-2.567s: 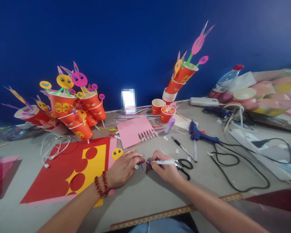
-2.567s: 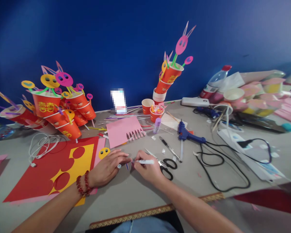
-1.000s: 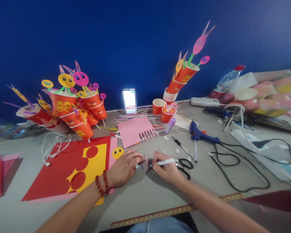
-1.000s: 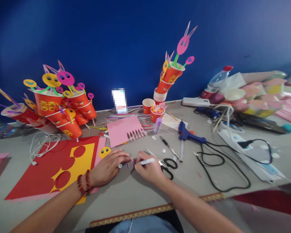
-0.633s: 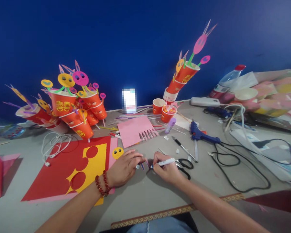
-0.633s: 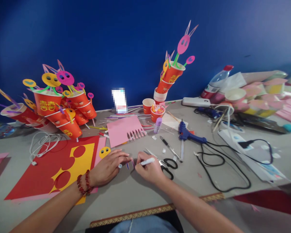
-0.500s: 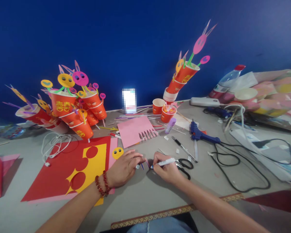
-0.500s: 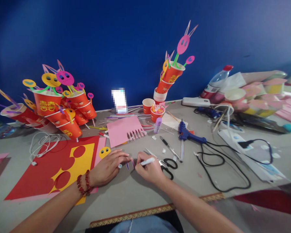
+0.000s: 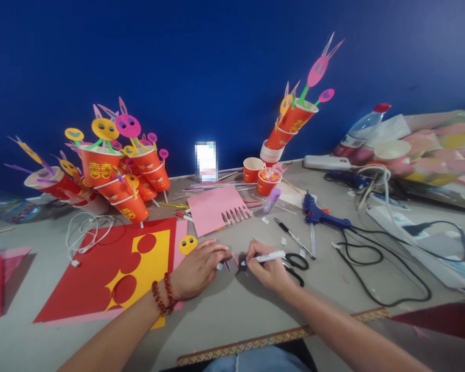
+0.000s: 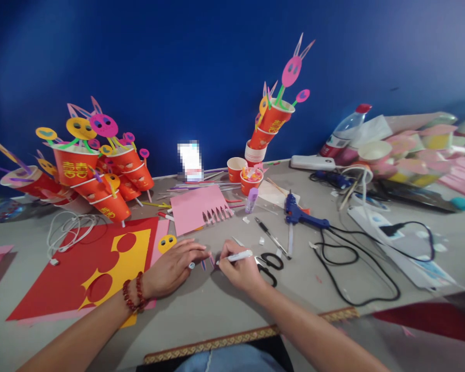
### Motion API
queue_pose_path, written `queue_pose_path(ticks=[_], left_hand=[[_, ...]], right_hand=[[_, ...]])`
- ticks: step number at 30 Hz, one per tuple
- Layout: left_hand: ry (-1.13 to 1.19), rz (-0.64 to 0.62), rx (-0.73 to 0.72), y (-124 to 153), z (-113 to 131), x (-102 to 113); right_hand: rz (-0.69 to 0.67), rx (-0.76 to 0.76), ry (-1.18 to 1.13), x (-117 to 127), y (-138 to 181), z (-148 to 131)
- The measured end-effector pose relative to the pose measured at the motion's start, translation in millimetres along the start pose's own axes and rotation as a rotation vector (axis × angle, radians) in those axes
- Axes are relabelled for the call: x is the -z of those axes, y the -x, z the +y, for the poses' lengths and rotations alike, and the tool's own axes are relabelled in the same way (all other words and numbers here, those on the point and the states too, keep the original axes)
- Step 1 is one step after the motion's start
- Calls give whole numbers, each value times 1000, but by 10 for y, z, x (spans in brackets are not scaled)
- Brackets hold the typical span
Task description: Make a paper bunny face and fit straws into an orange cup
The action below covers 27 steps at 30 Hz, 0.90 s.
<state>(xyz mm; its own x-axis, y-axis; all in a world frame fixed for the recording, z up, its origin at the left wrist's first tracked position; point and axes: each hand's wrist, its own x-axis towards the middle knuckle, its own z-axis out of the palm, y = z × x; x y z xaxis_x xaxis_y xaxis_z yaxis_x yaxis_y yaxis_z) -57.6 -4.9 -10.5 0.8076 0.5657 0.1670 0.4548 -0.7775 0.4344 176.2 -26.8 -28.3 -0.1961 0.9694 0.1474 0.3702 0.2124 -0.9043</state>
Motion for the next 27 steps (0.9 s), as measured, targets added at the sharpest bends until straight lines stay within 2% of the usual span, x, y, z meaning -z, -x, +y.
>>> queue_pose_path(ticks=[7,27], left_hand=[[1,-3,-2,14,-12,-12],[-7,0,-3,0,7,3]], right_hand=[[5,-45,10,-19,-5,-6],[-33,-25,72,-15,-16,-18]])
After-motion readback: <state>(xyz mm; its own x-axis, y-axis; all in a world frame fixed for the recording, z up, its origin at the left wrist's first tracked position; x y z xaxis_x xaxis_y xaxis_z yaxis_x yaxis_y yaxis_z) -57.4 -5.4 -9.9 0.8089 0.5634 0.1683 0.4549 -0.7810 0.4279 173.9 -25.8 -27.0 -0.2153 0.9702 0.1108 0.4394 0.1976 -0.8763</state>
